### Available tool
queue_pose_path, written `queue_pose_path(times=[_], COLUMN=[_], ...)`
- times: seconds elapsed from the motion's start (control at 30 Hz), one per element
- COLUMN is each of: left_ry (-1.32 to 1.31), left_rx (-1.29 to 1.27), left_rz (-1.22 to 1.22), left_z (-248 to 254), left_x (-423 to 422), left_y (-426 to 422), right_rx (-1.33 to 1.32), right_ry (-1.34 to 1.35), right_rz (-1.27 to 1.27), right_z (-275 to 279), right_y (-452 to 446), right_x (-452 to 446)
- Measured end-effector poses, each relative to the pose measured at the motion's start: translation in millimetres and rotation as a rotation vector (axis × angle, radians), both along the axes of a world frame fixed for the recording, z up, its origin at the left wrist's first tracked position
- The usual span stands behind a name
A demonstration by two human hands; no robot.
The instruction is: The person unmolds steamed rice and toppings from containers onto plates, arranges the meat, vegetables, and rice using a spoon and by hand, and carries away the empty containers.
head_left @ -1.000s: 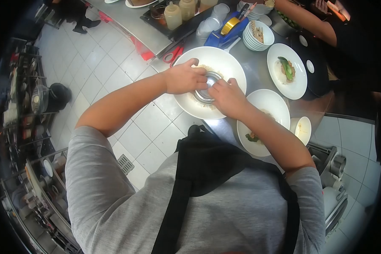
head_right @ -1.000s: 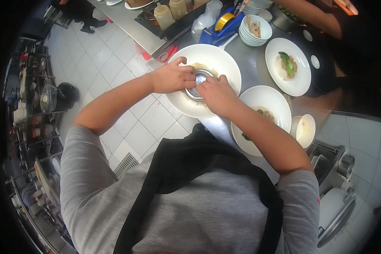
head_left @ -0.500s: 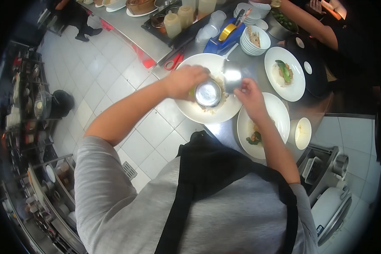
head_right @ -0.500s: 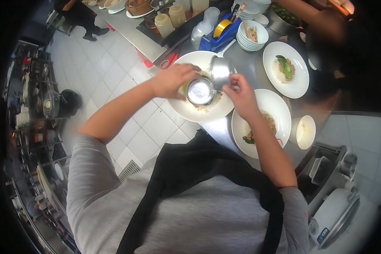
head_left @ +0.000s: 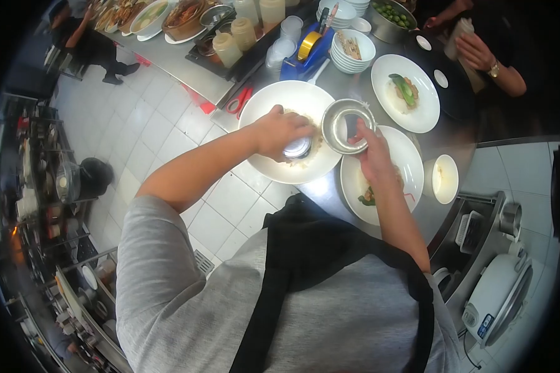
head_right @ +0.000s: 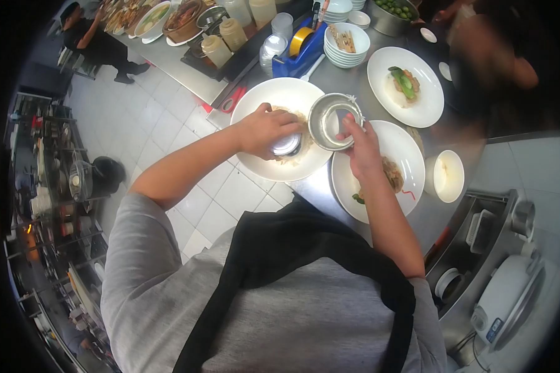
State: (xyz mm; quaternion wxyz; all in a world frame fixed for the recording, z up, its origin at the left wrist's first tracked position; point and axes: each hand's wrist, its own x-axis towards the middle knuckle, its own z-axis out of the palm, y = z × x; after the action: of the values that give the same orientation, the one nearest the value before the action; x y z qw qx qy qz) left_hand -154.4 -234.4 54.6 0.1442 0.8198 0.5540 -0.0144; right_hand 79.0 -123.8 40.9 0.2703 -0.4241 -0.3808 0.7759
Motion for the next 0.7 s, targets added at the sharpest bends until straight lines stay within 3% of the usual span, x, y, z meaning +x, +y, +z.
queue_pose_path(times=[0.2,0.43,0.53,0.6,0.7], left_ry=[0.010,-0.156,-0.454,-0.729,-1.084], left_rx=[0.007,-0.108,-0.075,0.088,0.155], left_rz=[-0.035,0.031,0.059,0.100,0.174], left_z=[5.4,42.0,51.6,61.0,63.9], left_x=[-2.7,-1.1,-8.3,-5.7,11.1], left_y=[-0.9,-2.2,-3.7,-4.7,-0.9], right_rx=[0.192,0.150,0.145,0.088,-0.080], right_ry=[-0.094,-0.111,-0.129,-0.161,0.130], right_rz=[-0.023,-0.061,-0.082,-0.066,-0.004], right_z=[-27.9,-7.3,4.0,2.5,-5.9], right_y=[10.2,1.9,-7.0,-9.5,-16.7], right_x=[2.0,-5.2,-11.8,-13.2,-20.5])
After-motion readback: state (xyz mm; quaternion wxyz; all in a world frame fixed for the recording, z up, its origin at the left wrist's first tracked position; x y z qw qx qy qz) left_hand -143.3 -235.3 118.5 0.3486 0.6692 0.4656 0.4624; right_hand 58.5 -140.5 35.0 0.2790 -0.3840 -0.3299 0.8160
